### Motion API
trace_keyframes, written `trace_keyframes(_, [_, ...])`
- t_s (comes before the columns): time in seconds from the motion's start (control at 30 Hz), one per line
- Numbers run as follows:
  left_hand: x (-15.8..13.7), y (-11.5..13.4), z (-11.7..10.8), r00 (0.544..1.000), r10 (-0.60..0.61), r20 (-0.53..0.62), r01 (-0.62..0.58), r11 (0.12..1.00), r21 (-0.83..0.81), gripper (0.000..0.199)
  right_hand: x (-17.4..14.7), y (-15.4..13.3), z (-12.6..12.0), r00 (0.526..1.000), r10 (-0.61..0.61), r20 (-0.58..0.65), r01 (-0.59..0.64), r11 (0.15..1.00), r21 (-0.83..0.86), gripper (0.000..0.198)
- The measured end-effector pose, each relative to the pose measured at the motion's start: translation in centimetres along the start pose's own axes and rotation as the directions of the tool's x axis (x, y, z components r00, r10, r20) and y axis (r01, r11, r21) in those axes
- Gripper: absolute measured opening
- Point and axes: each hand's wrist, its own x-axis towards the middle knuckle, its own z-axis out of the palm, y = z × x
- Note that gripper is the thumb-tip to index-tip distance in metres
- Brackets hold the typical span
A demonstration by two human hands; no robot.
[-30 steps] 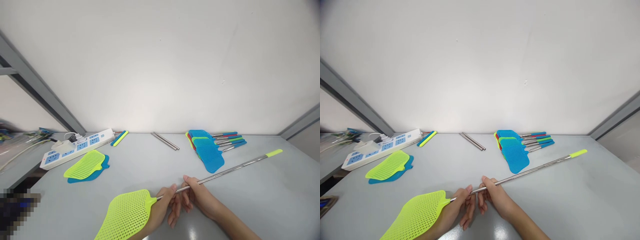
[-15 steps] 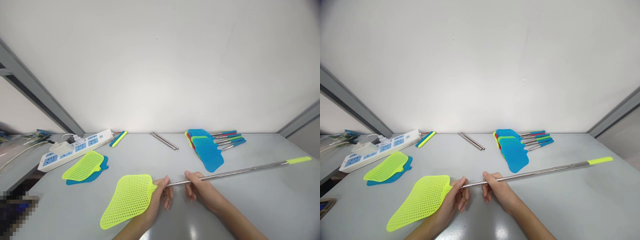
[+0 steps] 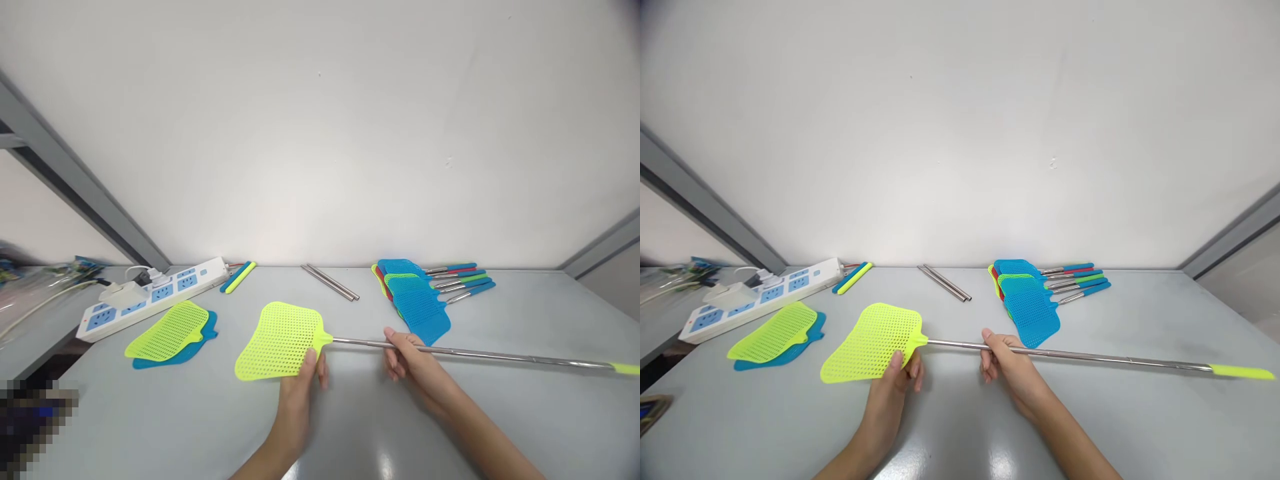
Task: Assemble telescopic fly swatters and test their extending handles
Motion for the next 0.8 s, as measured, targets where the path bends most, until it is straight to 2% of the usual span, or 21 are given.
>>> trace_keyframes(0.1, [0.4, 0.2, -0.1, 0.995, 0.022, -0.1, -0.037, 0.988, -0.152, 0.019, 0.1, 0.0, -0.2, 1.0, 0.0, -0.02, -0.001, 1.0, -0.025, 0.046])
trace_keyframes(0.17, [0.8, 0.4, -0.1, 0.987, -0.011, -0.161, -0.017, 0.984, -0.175, 0.012, 0.2, 0.0, -0.1, 1.0, 0.006, -0.023, -0.007, 0.999, -0.051, 0.046])
trace_keyframes(0.23, [1.1, 0.6, -0.2, 0.985, -0.034, -0.169, 0.006, 0.987, -0.161, 0.014, 0.2, 0.0, -0.1, 1.0, 0.009, -0.026, -0.01, 0.998, -0.06, 0.045])
trace_keyframes(0.37, [1.4, 0.9, -0.1, 0.995, -0.039, -0.097, 0.03, 0.995, -0.095, 0.023, 0.2, 0.3, 0.1, 1.0, 0.001, -0.024, -0.001, 1.0, -0.024, 0.044])
trace_keyframes(0.5, [1.4, 0.9, 0.1, 0.999, -0.029, 0.015, 0.03, 0.996, -0.079, 0.033, 0.3, 0.7, 0.3, 0.994, 0.073, 0.076, -0.08, 0.993, 0.091, 0.043])
trace_keyframes(0.63, [1.3, 0.9, 0.0, 0.982, -0.097, 0.161, 0.11, 0.991, -0.075, 0.034, 0.6, 1.0, -0.1, 0.981, 0.126, 0.147, -0.147, 0.979, 0.139, 0.044])
trace_keyframes(0.8, [1.2, 1.0, -0.1, 0.958, -0.18, 0.223, 0.202, 0.976, -0.076, 0.037, 0.7, 1.4, -0.7, 0.974, 0.13, 0.188, -0.161, 0.974, 0.158, 0.047])
